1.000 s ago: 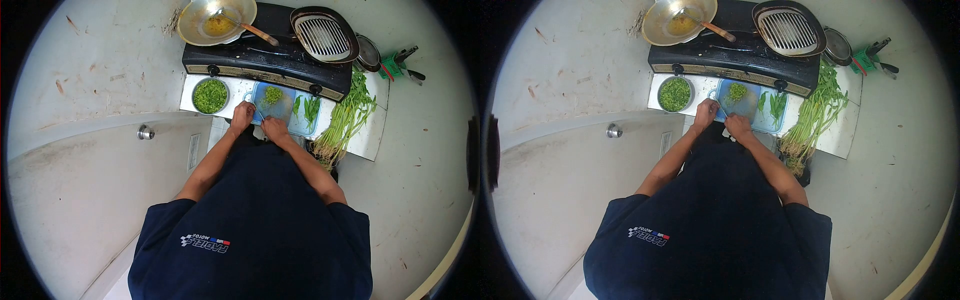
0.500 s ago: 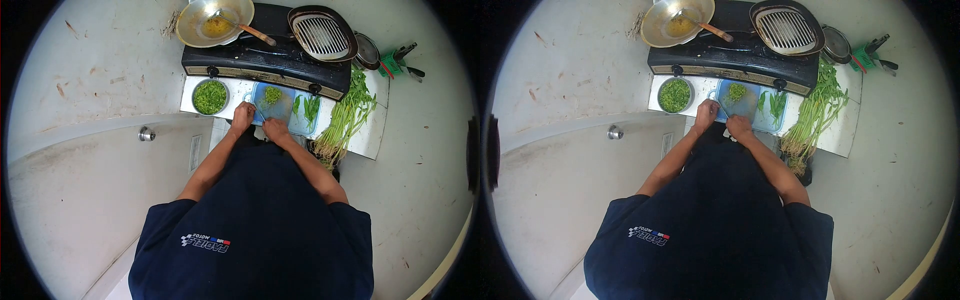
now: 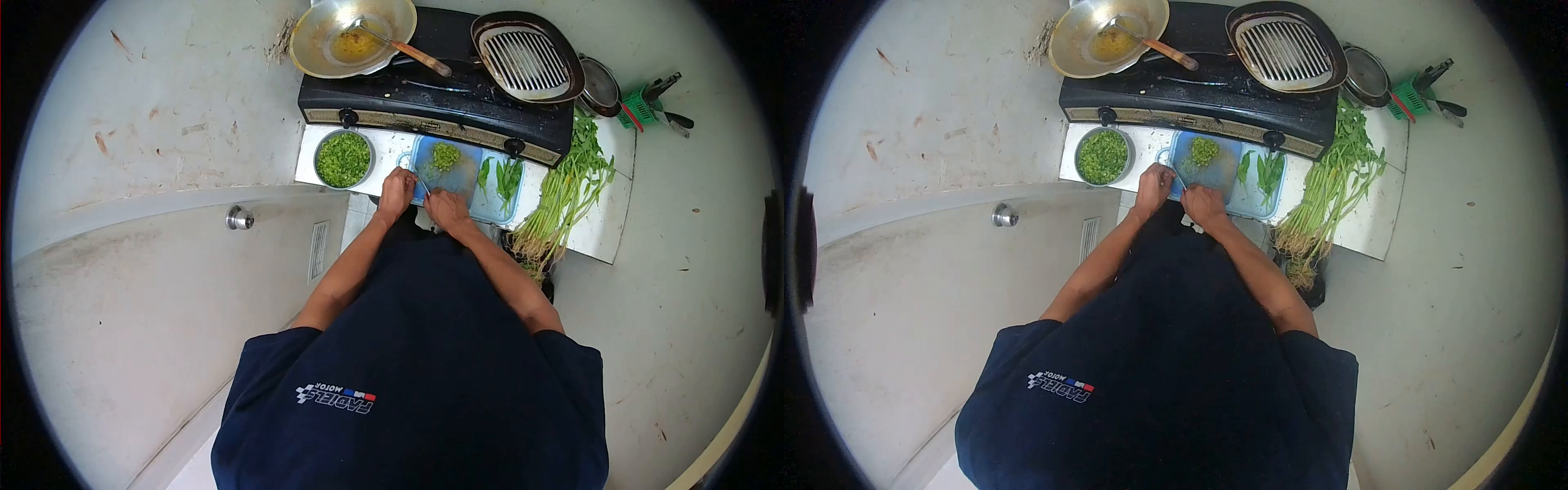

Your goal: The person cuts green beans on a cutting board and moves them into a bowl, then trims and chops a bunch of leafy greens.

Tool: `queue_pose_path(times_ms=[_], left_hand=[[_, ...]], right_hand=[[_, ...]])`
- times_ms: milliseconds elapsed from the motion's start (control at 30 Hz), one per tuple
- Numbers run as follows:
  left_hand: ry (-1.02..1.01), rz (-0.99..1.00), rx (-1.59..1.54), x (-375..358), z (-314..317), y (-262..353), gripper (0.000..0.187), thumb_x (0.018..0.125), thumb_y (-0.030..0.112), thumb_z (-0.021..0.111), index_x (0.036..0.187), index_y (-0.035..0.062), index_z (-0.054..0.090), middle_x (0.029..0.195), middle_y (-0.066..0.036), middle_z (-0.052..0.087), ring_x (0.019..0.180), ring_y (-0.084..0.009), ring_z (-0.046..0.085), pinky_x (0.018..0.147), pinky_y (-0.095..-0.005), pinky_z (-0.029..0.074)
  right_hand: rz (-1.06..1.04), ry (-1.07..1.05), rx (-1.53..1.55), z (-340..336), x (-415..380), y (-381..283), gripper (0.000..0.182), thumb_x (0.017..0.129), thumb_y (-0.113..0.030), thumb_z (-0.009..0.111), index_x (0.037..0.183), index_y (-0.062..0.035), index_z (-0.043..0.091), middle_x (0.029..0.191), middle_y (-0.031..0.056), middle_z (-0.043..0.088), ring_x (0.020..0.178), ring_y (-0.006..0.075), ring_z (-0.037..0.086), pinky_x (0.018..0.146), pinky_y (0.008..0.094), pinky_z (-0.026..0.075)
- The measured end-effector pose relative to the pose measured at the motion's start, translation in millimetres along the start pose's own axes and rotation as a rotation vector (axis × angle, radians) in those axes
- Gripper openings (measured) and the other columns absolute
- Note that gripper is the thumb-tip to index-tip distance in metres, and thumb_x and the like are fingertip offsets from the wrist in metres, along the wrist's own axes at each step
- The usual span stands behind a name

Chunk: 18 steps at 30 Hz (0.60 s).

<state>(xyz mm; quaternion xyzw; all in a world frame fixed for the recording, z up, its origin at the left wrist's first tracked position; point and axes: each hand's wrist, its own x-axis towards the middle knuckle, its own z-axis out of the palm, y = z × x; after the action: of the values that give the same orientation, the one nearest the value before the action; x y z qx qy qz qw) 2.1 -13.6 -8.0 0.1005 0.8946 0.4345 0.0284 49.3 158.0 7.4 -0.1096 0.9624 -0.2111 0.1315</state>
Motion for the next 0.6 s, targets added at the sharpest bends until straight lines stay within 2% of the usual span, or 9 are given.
queue_pose_path(times_ms=[167,267,367,600], left_hand=[[-0.007,-0.018,-0.007,0,-1,4,0.01,0.085,-0.008,0.068,0.093,-0.0034,0.072,0.091,-0.02,0.066,0.077,-0.0338,0.07,0.07,-0.0405,0.057],[-0.002,0.011,-0.018,0,1,-2,0.011,0.085,-0.008,0.067,0.093,-0.003,0.072,0.091,-0.019,0.066,0.078,-0.0338,0.07,0.07,-0.0403,0.058],[-0.013,-0.001,-0.018,1,-1,2,0.011,0.085,-0.009,0.067,0.093,-0.0023,0.072,0.091,-0.019,0.066,0.078,-0.0339,0.07,0.071,-0.0404,0.057],[-0.017,0.014,0.004,2,-4,7,0.011,0.084,-0.009,0.067,0.091,-0.001,0.071,0.089,-0.018,0.065,0.076,-0.0344,0.069,0.069,-0.0417,0.056]], right_hand=[[0.023,-0.056,0.005,4,0,2,0.039,0.104,-0.032,0.051,0.09,-0.0018,0.072,0.084,0.0209,0.075,0.081,0.0371,0.076,0.075,0.0487,0.06],[-0.003,0.001,0.011,11,-1,5,0.041,0.104,-0.03,0.053,0.085,0.0012,0.071,0.081,0.0227,0.073,0.072,0.0376,0.074,0.068,0.0477,0.059],[0.01,-0.052,0.0,6,-1,4,0.039,0.104,-0.032,0.052,0.091,-0.0004,0.071,0.084,0.0212,0.075,0.081,0.037,0.076,0.075,0.0489,0.06],[-0.005,-0.065,0.038,3,2,4,0.038,0.103,-0.029,0.053,0.089,-0.0005,0.074,0.089,0.0207,0.075,0.082,0.0373,0.076,0.075,0.0485,0.06]])
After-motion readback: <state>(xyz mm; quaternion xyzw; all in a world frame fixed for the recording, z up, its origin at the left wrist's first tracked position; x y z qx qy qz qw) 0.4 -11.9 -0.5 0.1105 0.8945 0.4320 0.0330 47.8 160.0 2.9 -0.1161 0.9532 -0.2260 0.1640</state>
